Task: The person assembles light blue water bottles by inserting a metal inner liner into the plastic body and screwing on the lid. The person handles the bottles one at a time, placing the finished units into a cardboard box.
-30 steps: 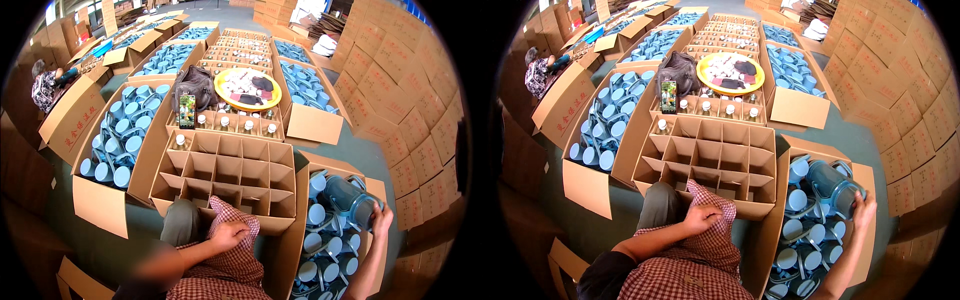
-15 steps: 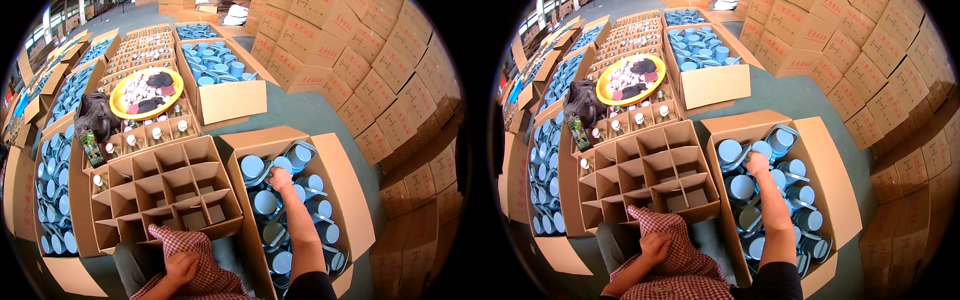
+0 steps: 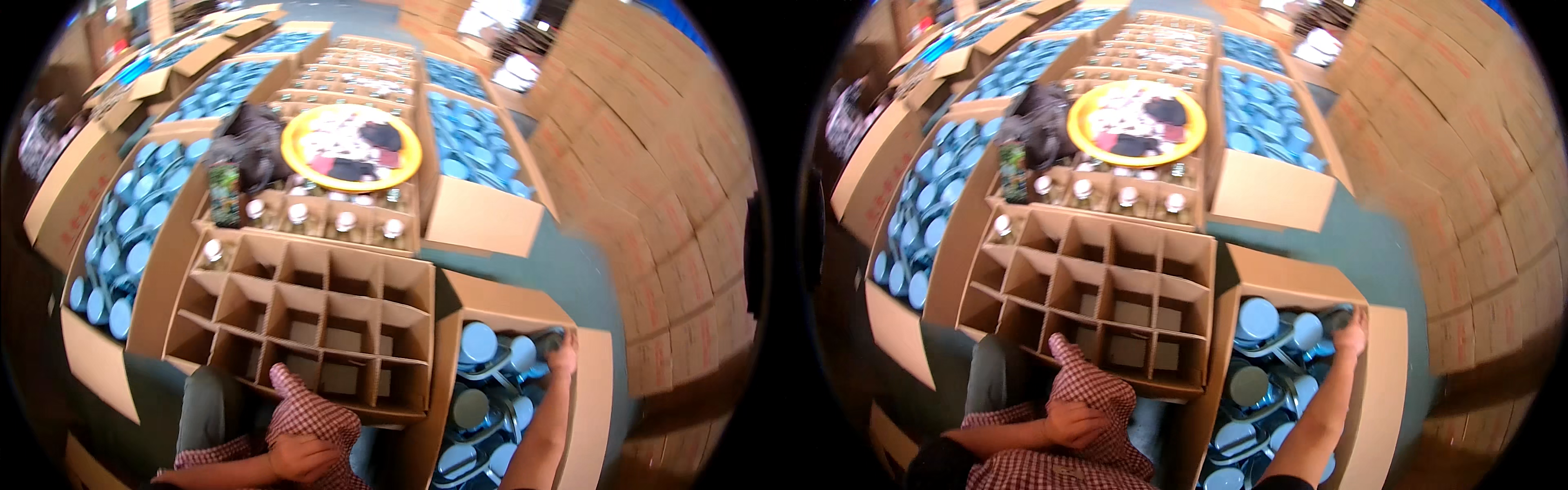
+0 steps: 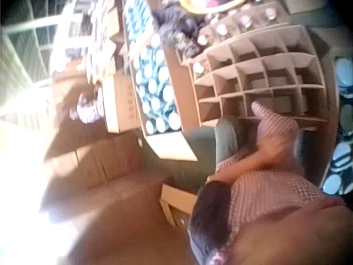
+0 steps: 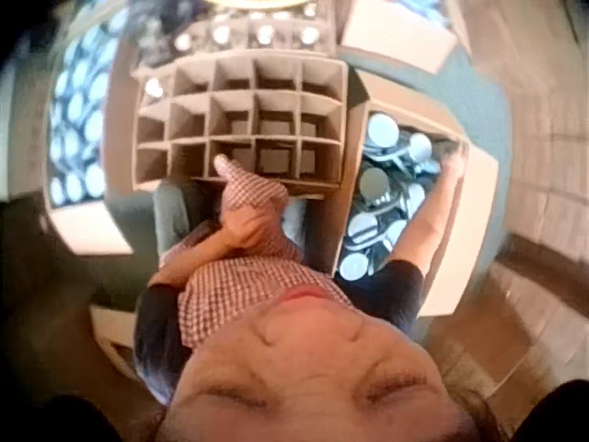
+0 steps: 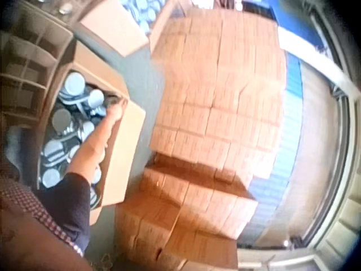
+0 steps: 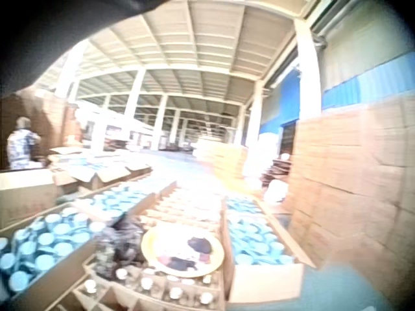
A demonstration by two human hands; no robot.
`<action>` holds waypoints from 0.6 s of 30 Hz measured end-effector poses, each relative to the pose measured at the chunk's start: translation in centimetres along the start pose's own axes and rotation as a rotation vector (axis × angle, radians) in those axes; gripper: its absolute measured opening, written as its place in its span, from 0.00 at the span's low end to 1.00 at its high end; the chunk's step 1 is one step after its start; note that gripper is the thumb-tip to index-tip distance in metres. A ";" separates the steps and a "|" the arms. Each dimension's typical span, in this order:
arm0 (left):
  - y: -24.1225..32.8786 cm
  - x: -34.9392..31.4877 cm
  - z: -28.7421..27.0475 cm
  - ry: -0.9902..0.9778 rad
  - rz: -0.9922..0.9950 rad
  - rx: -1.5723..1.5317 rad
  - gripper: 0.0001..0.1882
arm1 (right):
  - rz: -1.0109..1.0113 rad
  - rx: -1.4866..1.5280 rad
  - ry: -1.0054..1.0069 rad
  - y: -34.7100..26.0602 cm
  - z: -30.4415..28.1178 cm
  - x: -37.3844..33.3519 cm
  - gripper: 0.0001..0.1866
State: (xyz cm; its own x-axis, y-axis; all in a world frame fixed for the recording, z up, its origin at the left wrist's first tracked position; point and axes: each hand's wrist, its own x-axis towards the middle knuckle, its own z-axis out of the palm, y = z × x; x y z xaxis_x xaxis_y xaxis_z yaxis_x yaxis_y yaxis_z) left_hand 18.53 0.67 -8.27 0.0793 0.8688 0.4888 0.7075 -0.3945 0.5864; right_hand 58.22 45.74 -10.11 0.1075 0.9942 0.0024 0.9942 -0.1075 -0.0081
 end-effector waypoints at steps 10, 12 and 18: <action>0.4 -0.6 -0.1 0.084 0.054 -0.036 0.09 | 0.062 0.277 0.214 4.3 -0.5 -4.0 0.23; 0.7 -0.6 -0.3 0.109 0.044 -0.027 0.08 | 0.032 0.357 0.301 3.1 -6.0 -4.5 0.24; 0.2 -1.5 0.3 0.111 0.046 -0.074 0.08 | -0.137 0.532 0.545 1.0 -24.0 -16.4 0.10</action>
State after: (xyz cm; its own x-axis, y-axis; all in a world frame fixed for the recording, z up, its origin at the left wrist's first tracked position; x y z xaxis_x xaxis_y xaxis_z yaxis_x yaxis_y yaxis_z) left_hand 18.76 -0.68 -9.07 0.0293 0.8122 0.5826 0.6505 -0.4580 0.6058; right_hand 57.64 29.20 13.88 0.1101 0.8415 0.5290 0.8759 0.1694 -0.4517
